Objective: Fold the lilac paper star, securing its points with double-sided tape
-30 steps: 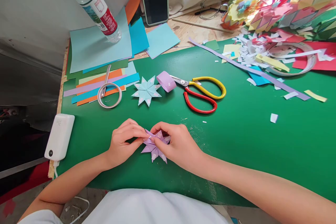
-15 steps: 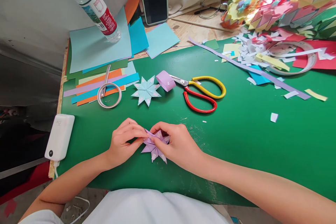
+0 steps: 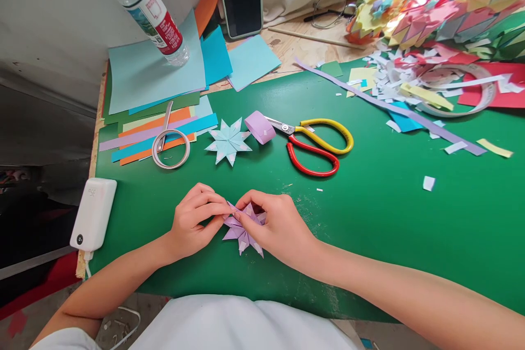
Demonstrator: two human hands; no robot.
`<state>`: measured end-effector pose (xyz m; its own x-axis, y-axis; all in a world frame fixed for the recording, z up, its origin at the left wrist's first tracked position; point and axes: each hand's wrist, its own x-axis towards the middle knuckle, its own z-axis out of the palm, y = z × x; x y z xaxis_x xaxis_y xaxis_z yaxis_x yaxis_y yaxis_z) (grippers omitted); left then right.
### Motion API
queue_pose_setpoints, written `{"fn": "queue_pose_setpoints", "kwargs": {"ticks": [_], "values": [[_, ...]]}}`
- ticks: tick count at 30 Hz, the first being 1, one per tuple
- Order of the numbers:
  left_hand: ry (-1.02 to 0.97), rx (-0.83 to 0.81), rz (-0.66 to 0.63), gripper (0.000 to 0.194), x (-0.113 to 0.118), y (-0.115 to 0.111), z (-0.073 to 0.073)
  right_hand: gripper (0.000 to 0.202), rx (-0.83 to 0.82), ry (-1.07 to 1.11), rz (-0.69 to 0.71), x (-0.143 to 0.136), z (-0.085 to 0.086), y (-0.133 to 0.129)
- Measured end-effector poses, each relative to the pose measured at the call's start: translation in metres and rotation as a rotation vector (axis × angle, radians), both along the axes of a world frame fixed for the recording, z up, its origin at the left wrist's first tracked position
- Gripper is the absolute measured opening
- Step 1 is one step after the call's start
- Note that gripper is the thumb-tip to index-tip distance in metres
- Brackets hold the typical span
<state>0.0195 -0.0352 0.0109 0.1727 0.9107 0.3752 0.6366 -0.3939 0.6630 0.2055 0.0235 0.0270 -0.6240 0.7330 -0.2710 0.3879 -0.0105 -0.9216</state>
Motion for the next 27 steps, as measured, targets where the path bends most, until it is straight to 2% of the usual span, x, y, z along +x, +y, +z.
{"fn": "queue_pose_setpoints", "kwargs": {"ticks": [9, 20, 27], "values": [[-0.038, -0.079, -0.029, 0.023, -0.001, -0.001, 0.002, 0.020, -0.070, 0.016, -0.057, 0.001, 0.002, -0.001], [-0.278, -0.388, -0.046, 0.018, -0.007, -0.001, 0.012, 0.018, -0.176, 0.017, -0.042, 0.001, 0.005, 0.003], [-0.339, -0.402, -0.064, 0.018, -0.008, -0.002, 0.010, 0.021, -0.220, 0.016, -0.063, 0.000, 0.006, 0.005]]}}
